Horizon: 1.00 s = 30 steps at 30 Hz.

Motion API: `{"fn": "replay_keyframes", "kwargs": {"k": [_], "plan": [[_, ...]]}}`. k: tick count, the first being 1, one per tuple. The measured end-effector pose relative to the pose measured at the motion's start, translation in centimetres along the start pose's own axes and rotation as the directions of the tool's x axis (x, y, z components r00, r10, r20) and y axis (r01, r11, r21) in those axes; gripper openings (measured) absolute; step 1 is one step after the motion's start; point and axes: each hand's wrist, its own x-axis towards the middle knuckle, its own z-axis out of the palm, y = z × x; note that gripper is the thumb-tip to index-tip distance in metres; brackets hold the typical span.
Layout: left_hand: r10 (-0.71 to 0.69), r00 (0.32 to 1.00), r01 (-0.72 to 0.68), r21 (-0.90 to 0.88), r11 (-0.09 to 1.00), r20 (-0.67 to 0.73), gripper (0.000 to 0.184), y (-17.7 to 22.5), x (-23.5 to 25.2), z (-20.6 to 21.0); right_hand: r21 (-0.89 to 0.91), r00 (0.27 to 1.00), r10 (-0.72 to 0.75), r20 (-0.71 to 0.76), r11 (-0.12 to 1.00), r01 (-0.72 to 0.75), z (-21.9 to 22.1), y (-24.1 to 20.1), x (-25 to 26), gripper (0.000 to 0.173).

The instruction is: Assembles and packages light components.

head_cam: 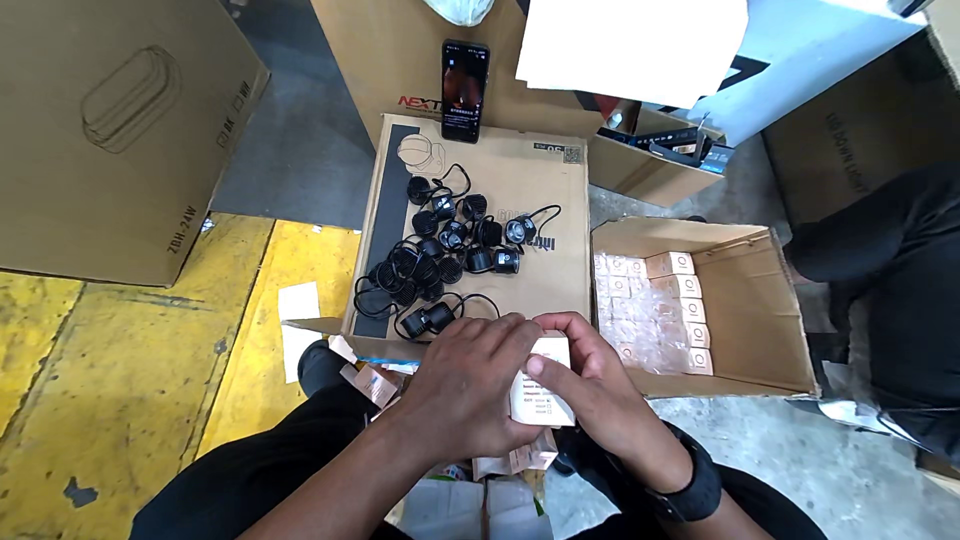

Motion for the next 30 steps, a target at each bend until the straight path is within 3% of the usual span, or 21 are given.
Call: {"fn": "replay_keyframes", "kwargs": {"k": [30], "plan": [[0.007,1.000,-0.007,0.003,1.000,-0.005,0.087,-0.01,0.01,0.05,0.010,1.000,-0.005,0.017,1.000,0.005,-0.05,0.05,-0.07,0.045]]}}
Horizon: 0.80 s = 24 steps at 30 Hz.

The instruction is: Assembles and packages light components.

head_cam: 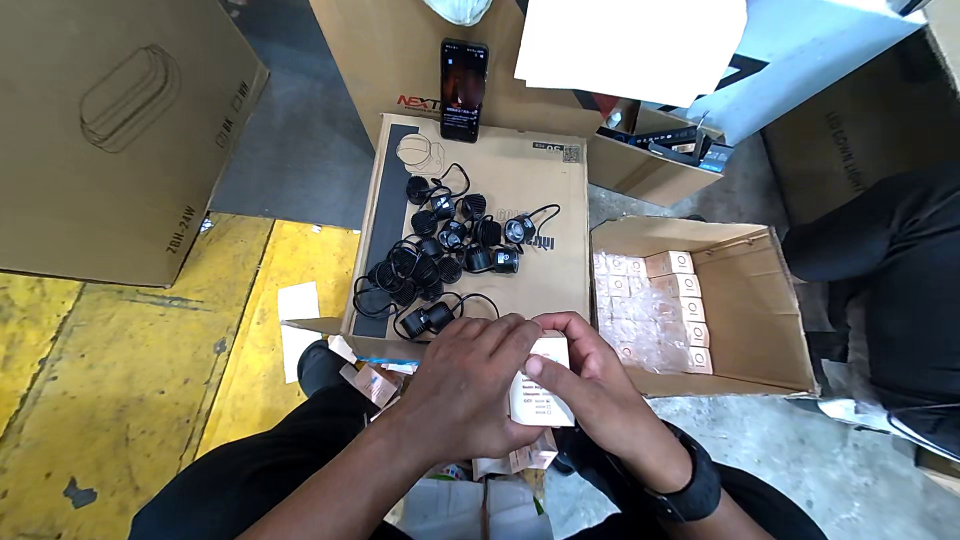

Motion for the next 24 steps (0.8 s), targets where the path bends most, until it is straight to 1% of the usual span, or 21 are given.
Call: {"fn": "replay_keyframes", "kwargs": {"k": [24], "plan": [[-0.005,1.000,0.005,-0.004,1.000,-0.002,0.088,0.01,0.02,0.04,-0.020,1.000,0.012,-0.013,1.000,-0.013,0.02,-0.11,0.07,0.046]]}}
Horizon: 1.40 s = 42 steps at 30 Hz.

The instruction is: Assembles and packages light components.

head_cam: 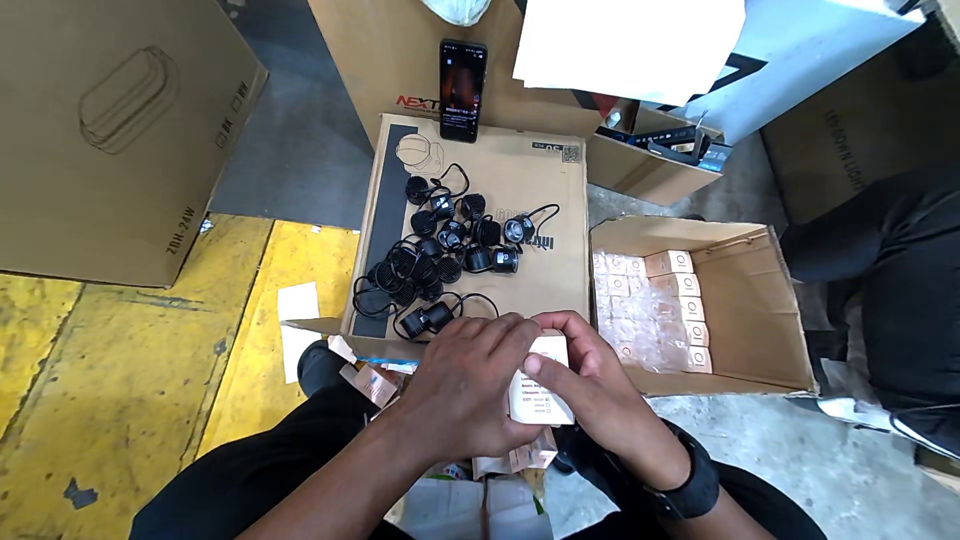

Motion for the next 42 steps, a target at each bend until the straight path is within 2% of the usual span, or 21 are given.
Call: {"fn": "replay_keyframes", "kwargs": {"k": [42], "plan": [[0.012,1.000,-0.012,0.006,1.000,-0.002,0.087,-0.03,-0.06,0.00,0.006,1.000,-0.006,0.000,1.000,0.006,-0.02,0.09,-0.09,0.046]]}}
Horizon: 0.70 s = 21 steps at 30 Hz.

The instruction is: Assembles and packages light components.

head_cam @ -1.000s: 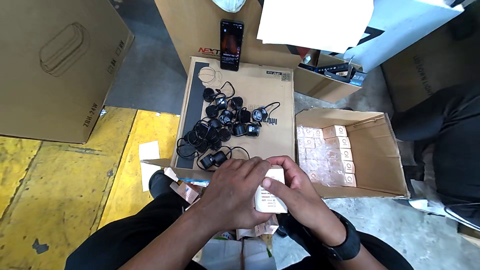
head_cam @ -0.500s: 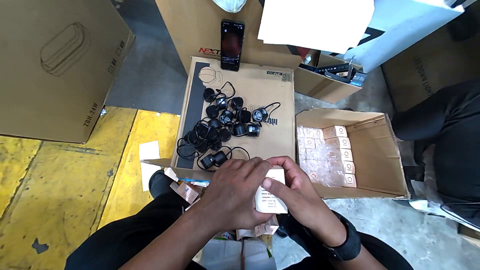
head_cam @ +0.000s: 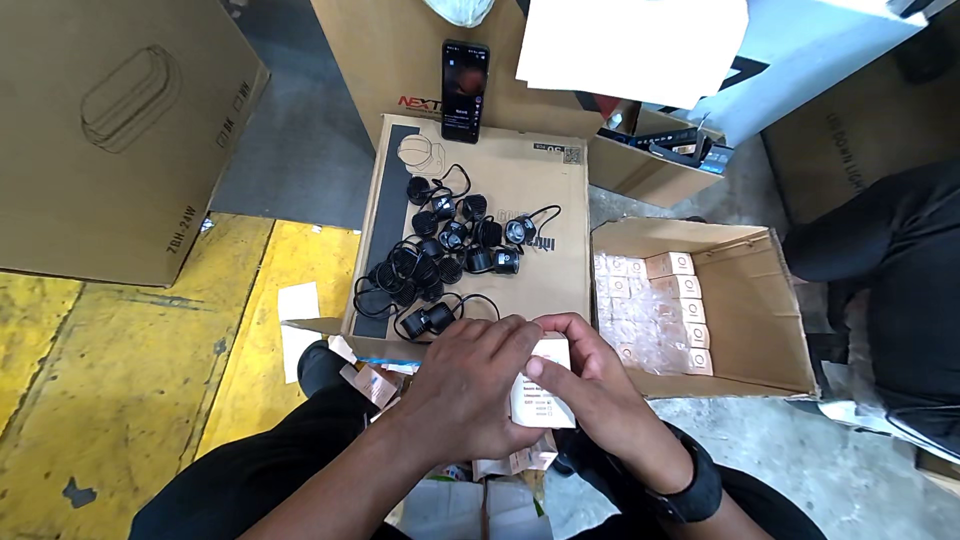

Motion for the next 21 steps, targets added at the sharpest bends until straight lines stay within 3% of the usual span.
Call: {"fn": "replay_keyframes", "kwargs": {"k": [21], "plan": [[0.004,1.000,-0.004,0.003,1.000,0.003,0.088,0.03,0.01,-0.03,0.004,1.000,0.006,0.021,1.000,-0.006,0.01,-0.05,0.01,0.045]]}}
